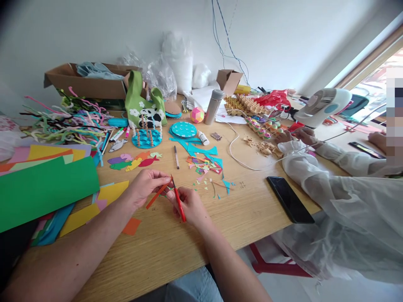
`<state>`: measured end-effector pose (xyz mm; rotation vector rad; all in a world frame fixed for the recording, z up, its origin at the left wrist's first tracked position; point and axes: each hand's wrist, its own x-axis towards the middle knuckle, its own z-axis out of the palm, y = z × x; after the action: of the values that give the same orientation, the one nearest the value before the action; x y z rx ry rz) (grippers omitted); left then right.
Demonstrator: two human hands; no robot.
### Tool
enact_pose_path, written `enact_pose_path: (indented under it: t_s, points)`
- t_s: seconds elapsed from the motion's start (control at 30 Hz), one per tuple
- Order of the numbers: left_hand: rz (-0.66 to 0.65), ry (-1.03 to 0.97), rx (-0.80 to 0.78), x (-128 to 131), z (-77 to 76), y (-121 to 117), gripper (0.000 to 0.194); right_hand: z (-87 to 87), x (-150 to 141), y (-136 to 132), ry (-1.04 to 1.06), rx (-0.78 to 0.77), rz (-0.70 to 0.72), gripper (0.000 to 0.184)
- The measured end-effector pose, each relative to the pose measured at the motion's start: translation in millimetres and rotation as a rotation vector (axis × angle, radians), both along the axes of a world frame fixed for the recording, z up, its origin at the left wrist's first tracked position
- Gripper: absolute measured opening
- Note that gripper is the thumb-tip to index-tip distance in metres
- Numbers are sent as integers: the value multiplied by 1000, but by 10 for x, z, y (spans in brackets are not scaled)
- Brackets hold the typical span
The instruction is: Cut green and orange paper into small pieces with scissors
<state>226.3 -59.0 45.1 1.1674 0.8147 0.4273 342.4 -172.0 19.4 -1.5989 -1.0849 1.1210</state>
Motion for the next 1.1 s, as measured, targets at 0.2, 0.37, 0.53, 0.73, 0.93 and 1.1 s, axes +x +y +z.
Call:
enact_pose_path:
  t_s: [0.2, 0.37, 0.53, 0.73, 0.93, 1.1]
  points:
    - [0, -3, 0, 2, 6, -8, 11, 8, 4, 1, 27, -30, -16, 49]
    - [13, -21, -20, 19, 3, -28, 9, 5, -3, 6, 30, -20, -20, 50]
    - [32, -35, -50, 35, 6, -50, 11, -10, 5, 5, 36, -16, -19, 50]
    - [50, -43, -59, 32, -17, -59, 13, -35, 14, 5, 30, 5, -14, 49]
    - [48, -44, -55, 36, -22, -57, 12, -44, 13, 10, 28, -10, -25, 49]
    - [49, -41, -68, 37, -8, -60, 11, -43, 9, 12, 13, -15, -32, 48]
